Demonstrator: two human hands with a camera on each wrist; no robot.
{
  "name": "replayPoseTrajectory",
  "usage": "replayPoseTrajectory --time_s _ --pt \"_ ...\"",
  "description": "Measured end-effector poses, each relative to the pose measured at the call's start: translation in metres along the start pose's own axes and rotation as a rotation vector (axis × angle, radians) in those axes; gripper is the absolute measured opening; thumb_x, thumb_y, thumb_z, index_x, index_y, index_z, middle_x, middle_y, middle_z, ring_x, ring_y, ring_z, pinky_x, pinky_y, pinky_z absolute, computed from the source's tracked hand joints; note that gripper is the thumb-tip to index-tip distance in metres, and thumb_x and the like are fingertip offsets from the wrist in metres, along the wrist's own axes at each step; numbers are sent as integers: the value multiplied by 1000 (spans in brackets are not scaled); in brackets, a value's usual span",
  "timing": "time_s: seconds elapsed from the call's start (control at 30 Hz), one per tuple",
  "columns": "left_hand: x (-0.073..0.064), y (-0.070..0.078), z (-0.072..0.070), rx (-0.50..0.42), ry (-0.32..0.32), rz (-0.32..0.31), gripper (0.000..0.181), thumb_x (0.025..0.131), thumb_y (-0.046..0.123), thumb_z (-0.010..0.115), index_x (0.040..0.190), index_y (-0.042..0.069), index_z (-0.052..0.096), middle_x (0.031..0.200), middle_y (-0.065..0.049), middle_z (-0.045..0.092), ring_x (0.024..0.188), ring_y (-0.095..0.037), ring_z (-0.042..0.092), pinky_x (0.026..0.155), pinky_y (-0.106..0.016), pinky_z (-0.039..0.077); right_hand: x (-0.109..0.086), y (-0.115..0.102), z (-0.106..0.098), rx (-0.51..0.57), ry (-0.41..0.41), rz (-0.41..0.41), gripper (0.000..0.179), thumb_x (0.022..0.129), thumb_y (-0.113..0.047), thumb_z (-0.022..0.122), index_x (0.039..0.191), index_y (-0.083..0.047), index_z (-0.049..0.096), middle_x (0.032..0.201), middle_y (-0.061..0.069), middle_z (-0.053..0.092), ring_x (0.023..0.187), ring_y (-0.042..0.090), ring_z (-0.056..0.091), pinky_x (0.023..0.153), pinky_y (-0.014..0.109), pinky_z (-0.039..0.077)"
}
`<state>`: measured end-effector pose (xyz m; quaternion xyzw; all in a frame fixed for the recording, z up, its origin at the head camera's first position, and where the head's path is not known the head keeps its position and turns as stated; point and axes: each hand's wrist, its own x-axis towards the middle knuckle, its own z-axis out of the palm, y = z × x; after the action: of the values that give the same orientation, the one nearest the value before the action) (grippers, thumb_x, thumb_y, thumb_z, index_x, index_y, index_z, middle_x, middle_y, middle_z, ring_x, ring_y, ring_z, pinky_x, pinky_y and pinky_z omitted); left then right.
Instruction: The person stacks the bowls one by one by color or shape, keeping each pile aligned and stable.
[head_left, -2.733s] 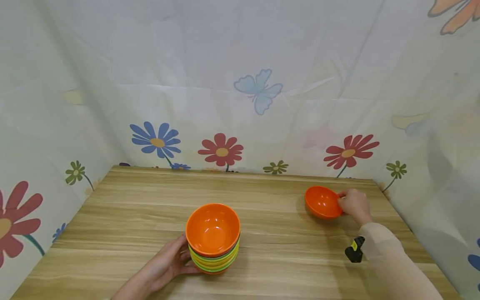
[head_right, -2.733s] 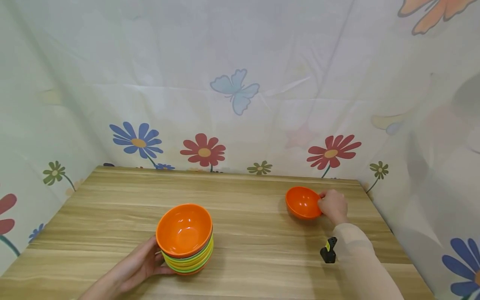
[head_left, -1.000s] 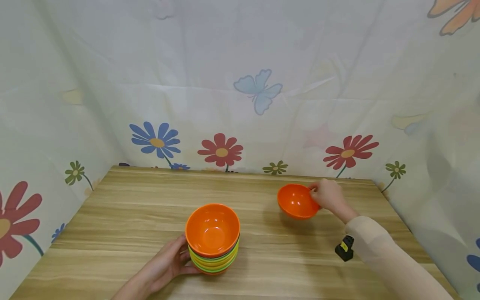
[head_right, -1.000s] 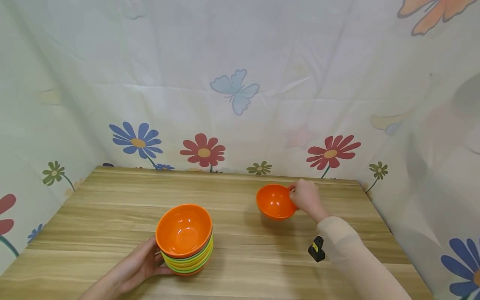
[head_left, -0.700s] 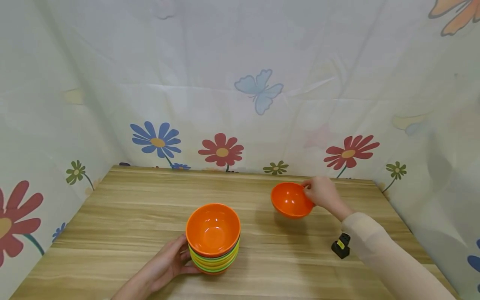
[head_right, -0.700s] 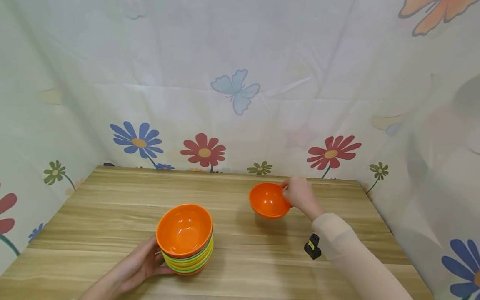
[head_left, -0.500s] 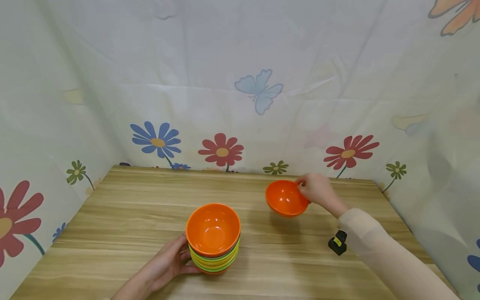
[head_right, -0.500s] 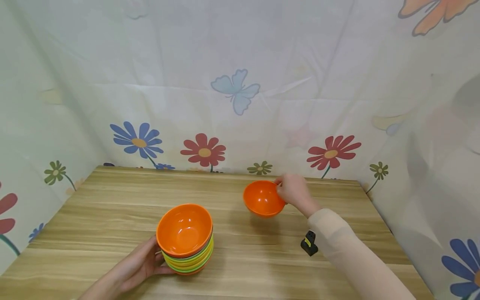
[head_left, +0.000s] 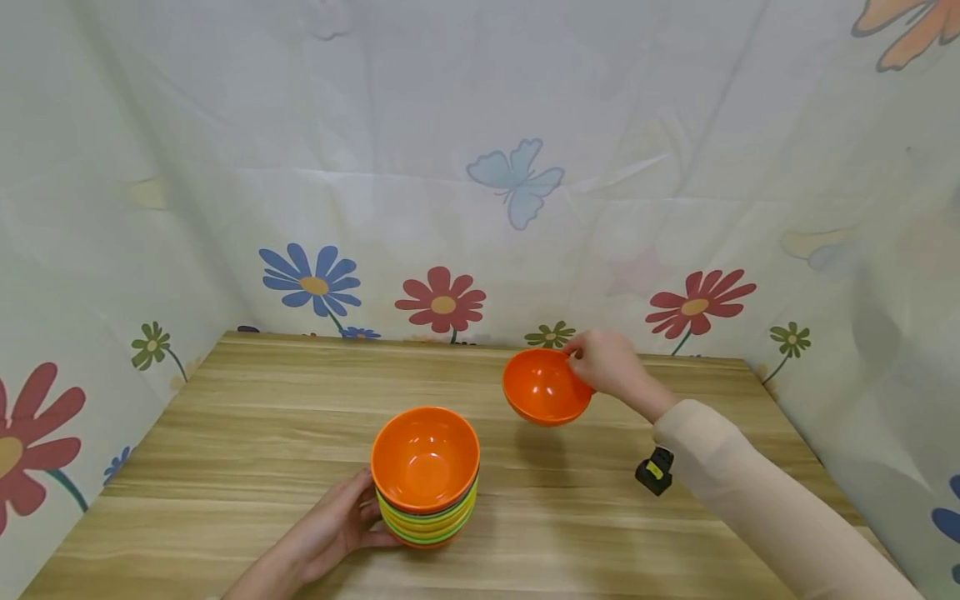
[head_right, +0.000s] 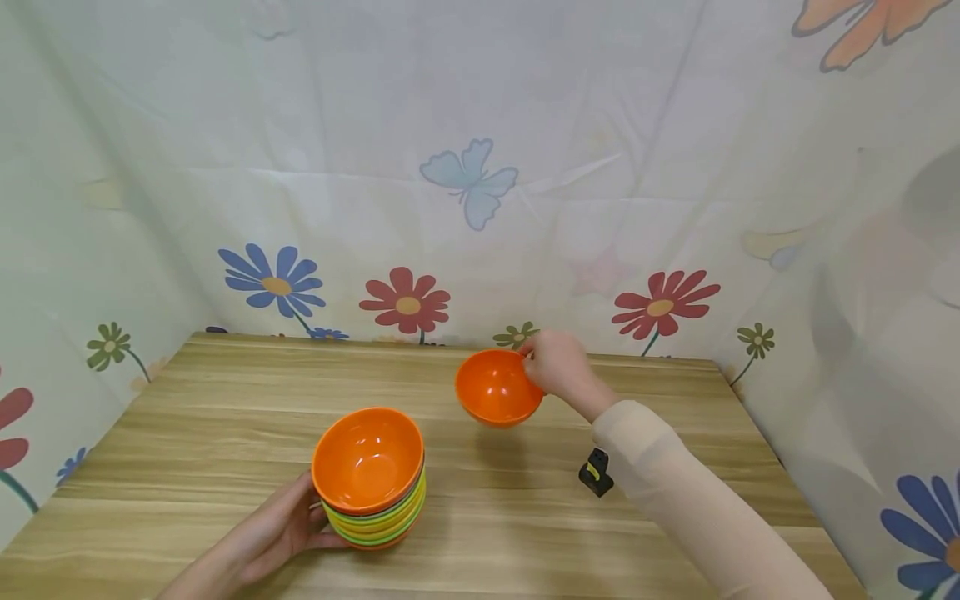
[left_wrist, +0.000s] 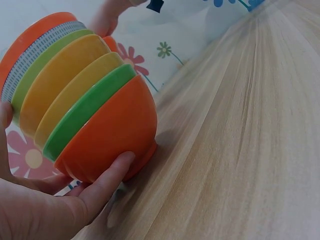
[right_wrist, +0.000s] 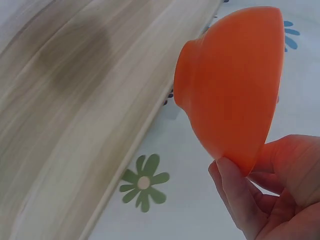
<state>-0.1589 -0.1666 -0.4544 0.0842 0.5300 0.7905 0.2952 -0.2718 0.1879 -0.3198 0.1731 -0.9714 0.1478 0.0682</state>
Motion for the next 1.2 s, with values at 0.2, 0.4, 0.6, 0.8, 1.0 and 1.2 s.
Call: replayPoseTrajectory --time_s 0.2,0.4,0.6,0.8,1.0,1.2 --pt "0 0 0 5 -4 2 51 98 43 36 137 10 39 126 1 54 112 -18 53 90 -52 46 6 -12 -4 -14 1 -36 18 82 -4 57 93 1 72 85 16 68 53 14 56 46 23 49" --pt "1 -1 -1 -3 -20 10 47 99 41 34 135 11 43 125 -1 55 112 -20 52 91 -53 45 10 -20 -8 8 11 -45 18 82 -3 59 94 2 72 86 16 69 56 16 58 47 23 50" --pt "1 -1 -2 -1 -18 12 48 99 41 35 135 10 42 125 -3 55 112 -21 52 91 -53 46 15 -32 -16 18 10 -52 19 82 -3 57 94 0 72 87 15 69 57 16 58 48 23 50" --pt "1 -2 -2 -6 -24 16 48 99 40 34 137 10 40 126 -3 54 113 -21 52 91 -54 45 18 -49 -21 1 3 -70 18 82 -5 58 92 -3 73 85 11 69 62 18 57 50 23 50" --pt "0 0 -2 -7 -15 10 51 99 42 35 138 10 38 129 -2 52 115 -20 51 92 -54 45 21 -69 -25 -9 -6 -100 20 83 -6 57 94 -5 73 85 10 70 63 18 57 51 23 49" --pt "0 0 -1 -13 -8 -1 51 98 42 36 138 10 39 129 -1 52 115 -20 51 92 -54 45 21 -82 -26 7 -5 -131 21 82 -5 56 94 -5 73 83 9 70 61 17 57 50 21 49"
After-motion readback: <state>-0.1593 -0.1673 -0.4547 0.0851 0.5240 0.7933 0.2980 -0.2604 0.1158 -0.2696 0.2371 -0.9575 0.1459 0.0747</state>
